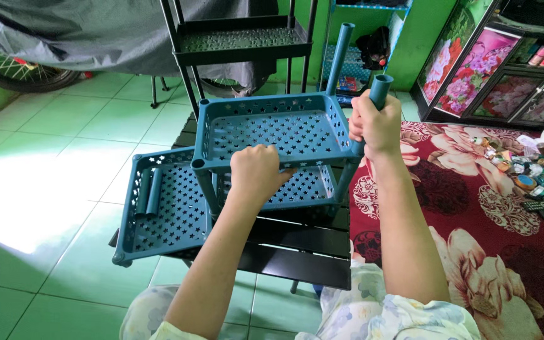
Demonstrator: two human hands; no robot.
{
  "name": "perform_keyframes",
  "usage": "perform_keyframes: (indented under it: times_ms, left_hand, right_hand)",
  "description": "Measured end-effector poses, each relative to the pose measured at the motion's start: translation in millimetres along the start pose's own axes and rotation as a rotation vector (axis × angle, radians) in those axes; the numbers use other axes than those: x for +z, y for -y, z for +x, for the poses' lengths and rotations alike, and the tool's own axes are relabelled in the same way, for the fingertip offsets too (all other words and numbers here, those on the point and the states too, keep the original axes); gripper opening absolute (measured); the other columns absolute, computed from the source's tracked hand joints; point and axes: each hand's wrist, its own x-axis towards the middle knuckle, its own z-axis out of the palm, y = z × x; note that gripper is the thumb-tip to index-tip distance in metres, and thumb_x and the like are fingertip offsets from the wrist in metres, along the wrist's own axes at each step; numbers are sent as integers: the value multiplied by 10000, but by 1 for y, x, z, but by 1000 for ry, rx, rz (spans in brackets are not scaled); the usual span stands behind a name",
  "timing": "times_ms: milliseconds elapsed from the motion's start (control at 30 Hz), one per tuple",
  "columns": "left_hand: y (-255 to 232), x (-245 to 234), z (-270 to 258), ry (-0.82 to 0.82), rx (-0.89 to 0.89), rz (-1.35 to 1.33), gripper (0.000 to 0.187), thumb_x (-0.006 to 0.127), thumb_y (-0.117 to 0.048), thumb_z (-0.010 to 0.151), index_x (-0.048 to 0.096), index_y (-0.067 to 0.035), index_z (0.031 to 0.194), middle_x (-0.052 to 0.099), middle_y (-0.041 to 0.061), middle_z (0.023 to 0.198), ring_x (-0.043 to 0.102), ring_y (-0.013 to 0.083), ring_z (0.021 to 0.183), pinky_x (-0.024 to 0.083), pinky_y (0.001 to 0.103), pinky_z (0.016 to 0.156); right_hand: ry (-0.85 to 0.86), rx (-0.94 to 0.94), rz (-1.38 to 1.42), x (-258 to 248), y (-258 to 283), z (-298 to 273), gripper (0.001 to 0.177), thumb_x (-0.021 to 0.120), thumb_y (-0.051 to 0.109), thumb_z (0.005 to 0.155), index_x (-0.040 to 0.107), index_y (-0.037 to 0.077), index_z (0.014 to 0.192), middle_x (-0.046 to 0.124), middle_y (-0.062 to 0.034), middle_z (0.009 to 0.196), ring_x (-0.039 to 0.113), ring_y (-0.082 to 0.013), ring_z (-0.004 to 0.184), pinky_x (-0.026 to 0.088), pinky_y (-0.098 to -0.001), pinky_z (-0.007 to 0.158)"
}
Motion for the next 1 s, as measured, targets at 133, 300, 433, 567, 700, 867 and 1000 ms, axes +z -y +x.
perform_keyframes:
  times_ms: [133, 300, 433, 567, 700, 867, 1000]
  left_hand:
    - [0, 1, 0, -17, 3, -10, 527, 823, -593, 715, 710, -78, 716, 712, 104, 724, 719, 292, 676, 537, 410, 572]
    - [-3, -2, 0, -4, 5, -13, 536, 813, -598, 733, 705, -74, 720, 706, 100, 705, 719, 284, 664, 533, 397, 560]
    - [-1, -2, -1, -16, 25, -5, 524, 811, -591, 734, 704, -79, 701, 703, 93, 690, 712, 278, 644, 526, 392, 549]
    - [-1, 0, -3, -72, 33, -8, 548, 814, -606, 715, 692, -74, 663, 697, 96, 662, 697, 284, 621, 511, 398, 534]
    - [-2, -1, -4, -58, 7, -14, 565, 812, -617, 728, 678, -74, 645, 684, 100, 632, 686, 288, 594, 505, 399, 532]
    - [-2, -2, -2, -31, 2, 0, 542, 818, -600, 709, 690, -80, 630, 686, 100, 625, 695, 291, 594, 515, 401, 538]
    - [-3, -1, -3, 13, -9, -16, 517, 814, -580, 731, 706, -79, 658, 694, 108, 643, 707, 299, 620, 530, 406, 559]
  right_hand:
    - [87, -19, 70, -3, 0, -2, 434, 564, 179, 1088, 424, 103, 685, 380, 19, 548, 363, -76, 415, 282, -275, 386]
    - [82, 13, 64, -4, 7, -5, 288, 622, 135, 1043, 496, 94, 788, 420, 19, 588, 396, -79, 461, 333, -277, 438]
    - [67, 24, 113, -1, 10, -9, 175, 631, 111, 1020, 542, 106, 869, 479, 8, 619, 452, -90, 499, 393, -282, 486]
    - [28, -10, 89, 3, 9, -9, 268, 622, 99, 1035, 490, 109, 801, 409, 28, 584, 371, -71, 443, 304, -270, 416]
    - [66, -6, 99, 4, 10, -9, 303, 562, 110, 1044, 449, 122, 763, 392, 29, 571, 352, -66, 427, 275, -270, 395]
    - [142, 10, 141, -2, 8, -8, 277, 514, 63, 1016, 439, 116, 754, 376, 27, 574, 332, -66, 437, 259, -275, 403]
    - [167, 39, 145, -8, 7, -7, 279, 533, 62, 1009, 441, 116, 751, 373, 28, 573, 326, -63, 442, 254, -268, 408]
